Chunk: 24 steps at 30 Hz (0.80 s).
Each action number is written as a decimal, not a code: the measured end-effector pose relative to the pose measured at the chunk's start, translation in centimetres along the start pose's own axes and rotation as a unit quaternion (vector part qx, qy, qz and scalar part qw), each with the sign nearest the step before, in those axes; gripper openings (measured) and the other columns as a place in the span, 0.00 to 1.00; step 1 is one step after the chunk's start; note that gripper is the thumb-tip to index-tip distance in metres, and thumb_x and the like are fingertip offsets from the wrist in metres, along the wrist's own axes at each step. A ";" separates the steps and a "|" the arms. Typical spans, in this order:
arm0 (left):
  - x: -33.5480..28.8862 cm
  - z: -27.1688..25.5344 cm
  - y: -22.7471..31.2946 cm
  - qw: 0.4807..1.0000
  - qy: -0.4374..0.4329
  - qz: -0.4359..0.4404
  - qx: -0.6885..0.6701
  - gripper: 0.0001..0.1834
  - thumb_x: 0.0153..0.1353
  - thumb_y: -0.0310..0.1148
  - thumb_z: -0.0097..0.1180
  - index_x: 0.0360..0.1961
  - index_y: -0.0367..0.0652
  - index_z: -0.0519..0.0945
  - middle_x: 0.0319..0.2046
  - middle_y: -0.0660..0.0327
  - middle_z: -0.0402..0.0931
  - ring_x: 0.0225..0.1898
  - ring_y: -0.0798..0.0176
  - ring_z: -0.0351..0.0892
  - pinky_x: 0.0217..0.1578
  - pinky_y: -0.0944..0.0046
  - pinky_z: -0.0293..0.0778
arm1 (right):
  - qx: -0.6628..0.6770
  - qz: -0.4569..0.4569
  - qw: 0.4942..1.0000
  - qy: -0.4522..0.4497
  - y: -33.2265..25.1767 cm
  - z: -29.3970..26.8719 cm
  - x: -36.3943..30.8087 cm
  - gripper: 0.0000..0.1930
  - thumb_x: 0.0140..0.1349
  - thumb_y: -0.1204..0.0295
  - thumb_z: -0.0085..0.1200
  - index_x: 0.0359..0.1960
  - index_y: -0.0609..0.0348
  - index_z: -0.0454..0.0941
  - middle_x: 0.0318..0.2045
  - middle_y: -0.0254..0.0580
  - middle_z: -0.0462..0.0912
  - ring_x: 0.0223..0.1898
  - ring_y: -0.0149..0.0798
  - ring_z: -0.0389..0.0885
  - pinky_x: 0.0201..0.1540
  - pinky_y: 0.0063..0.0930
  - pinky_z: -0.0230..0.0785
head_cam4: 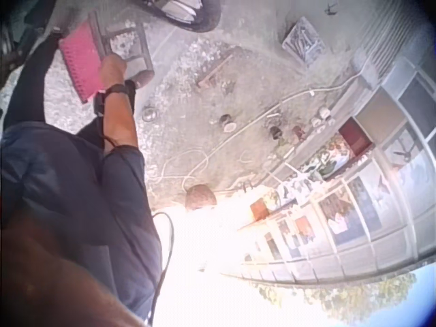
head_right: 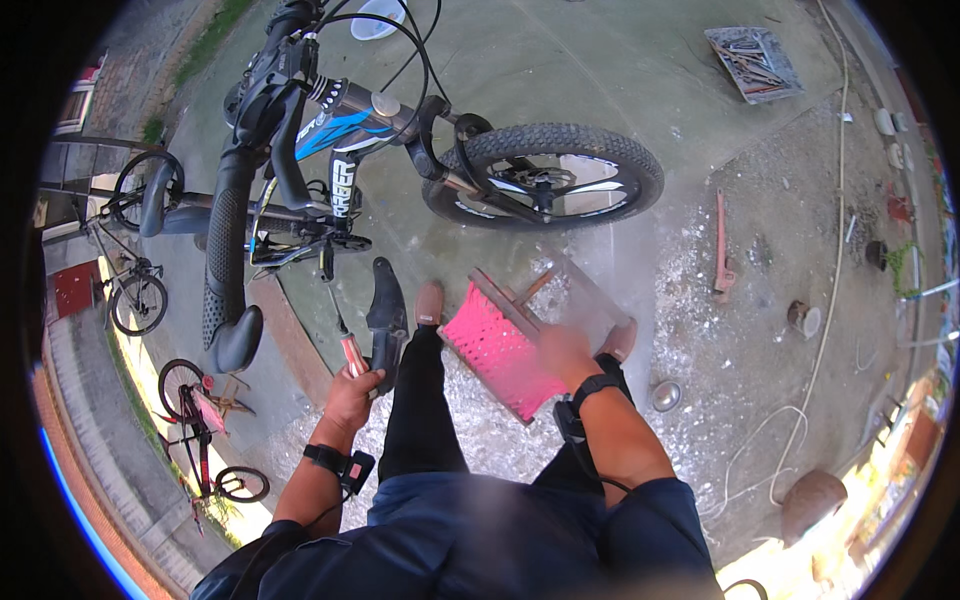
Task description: The person retrieves a small part from a bucket and uses a screwdriver to attach a plastic fender to the front fork of a bicycle while sitting in an outdoor area. They align the fender with the fork and begin securing it with screws.
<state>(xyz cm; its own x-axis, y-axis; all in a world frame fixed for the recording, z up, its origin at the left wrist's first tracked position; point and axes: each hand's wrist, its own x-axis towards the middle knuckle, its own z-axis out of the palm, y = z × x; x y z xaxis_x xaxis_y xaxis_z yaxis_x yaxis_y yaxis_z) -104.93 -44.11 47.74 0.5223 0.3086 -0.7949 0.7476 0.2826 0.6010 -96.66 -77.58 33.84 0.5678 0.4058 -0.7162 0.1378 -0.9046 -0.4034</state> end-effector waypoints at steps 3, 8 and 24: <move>1.0 1.2 -2.3 0.998 0.022 -0.031 -0.046 0.09 0.54 0.22 0.58 0.30 0.44 0.70 0.25 0.64 0.73 0.27 0.66 0.76 0.29 0.65 0.73 | -0.054 -0.084 0.995 -0.006 1.7 1.2 0.3 0.12 0.45 0.70 0.58 0.32 0.60 0.79 0.33 0.52 0.83 0.36 0.53 0.82 0.38 0.45 0.74; 3.6 4.4 -3.5 0.996 0.024 -0.039 -0.073 0.10 0.54 0.23 0.60 0.33 0.45 0.70 0.26 0.66 0.74 0.25 0.67 0.76 0.27 0.65 0.73 | -0.048 -0.184 0.982 -0.016 2.9 5.9 1.4 0.09 0.43 0.72 0.56 0.28 0.58 0.82 0.28 0.50 0.83 0.33 0.52 0.83 0.34 0.45 0.75; 15.9 5.7 -6.8 0.999 -0.026 -0.028 -0.031 0.09 0.56 0.25 0.57 0.34 0.47 0.70 0.30 0.64 0.75 0.32 0.63 0.77 0.33 0.59 0.72 | -0.046 -0.198 0.960 -0.191 0.6 19.4 7.7 0.11 0.47 0.70 0.57 0.33 0.54 0.83 0.34 0.46 0.84 0.39 0.49 0.83 0.38 0.43 0.74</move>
<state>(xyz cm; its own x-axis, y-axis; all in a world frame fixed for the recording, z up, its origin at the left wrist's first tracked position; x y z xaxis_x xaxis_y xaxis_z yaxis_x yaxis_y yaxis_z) -99.36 -46.26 30.56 0.5026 0.2441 -0.8293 0.7503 0.3533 0.5587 -107.92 -72.50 17.01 0.1194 0.7233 -0.6802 0.3622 -0.6696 -0.6484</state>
